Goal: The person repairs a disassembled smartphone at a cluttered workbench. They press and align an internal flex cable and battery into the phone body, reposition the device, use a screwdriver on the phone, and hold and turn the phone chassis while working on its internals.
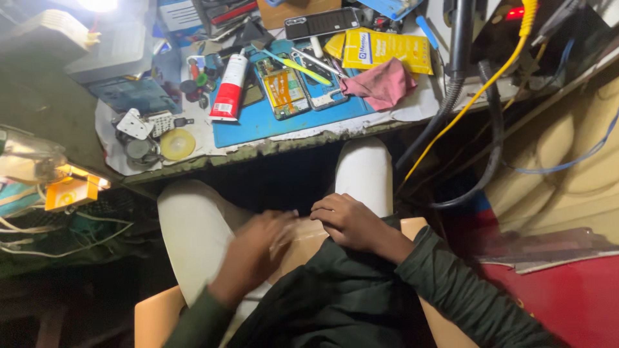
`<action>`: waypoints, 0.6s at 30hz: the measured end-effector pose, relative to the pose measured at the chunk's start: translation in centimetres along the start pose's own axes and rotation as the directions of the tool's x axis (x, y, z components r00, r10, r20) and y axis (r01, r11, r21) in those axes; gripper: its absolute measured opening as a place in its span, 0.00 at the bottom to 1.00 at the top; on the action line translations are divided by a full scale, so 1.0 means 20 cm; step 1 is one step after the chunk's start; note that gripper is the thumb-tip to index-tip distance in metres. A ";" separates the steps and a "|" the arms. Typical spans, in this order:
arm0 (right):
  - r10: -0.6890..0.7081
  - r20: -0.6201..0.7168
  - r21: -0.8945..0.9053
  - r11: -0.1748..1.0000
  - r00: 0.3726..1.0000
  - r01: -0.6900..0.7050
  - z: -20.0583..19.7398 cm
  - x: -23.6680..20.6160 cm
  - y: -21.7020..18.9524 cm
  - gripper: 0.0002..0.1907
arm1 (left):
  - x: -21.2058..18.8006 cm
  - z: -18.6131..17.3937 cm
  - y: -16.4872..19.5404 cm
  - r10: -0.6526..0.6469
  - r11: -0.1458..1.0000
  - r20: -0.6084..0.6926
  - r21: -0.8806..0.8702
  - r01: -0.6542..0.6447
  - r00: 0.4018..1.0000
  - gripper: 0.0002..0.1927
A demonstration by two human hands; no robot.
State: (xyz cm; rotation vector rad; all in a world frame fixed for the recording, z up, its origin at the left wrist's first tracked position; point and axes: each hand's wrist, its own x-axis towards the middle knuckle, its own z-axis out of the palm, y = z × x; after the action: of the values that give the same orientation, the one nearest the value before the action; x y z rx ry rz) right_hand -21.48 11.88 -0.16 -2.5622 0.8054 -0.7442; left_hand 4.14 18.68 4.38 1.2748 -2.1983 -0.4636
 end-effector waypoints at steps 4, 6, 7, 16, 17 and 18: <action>-0.004 0.055 -0.010 1.000 0.998 0.005 0.03 0.01 0.00 0.12 | -0.56 0.20 0.06 -0.042 0.845 0.552 -0.425 0.324 0.833 0.13; 0.006 0.054 -0.005 1.000 0.999 -0.005 0.04 0.01 -0.01 0.11 | -0.71 0.31 0.07 0.096 0.938 0.474 -0.338 0.080 0.875 0.14; 0.006 0.056 -0.009 1.000 0.998 -0.006 0.04 0.01 -0.02 0.11 | -0.75 0.36 0.07 0.172 0.958 0.435 -0.283 -0.048 0.884 0.17; 0.077 0.069 -0.045 0.996 0.995 -0.074 0.03 0.01 -0.08 0.11 | -0.73 0.29 0.09 -0.038 0.981 0.285 -0.172 0.090 0.958 0.08; 0.073 0.036 -0.036 0.997 0.997 -0.072 0.03 0.02 -0.10 0.11 | -0.72 0.26 0.09 -0.051 0.987 0.267 -0.131 0.089 0.962 0.08; 0.071 0.006 -0.024 0.997 0.997 -0.071 0.02 0.03 -0.12 0.11 | -0.71 0.24 0.09 -0.067 0.992 0.251 -0.091 0.092 0.966 0.08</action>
State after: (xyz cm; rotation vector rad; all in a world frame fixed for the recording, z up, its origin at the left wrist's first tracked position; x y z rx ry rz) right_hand -19.80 13.32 0.89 -2.5411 0.9035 -0.7077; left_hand 5.55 32.14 -2.58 1.3137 -2.2968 -0.7952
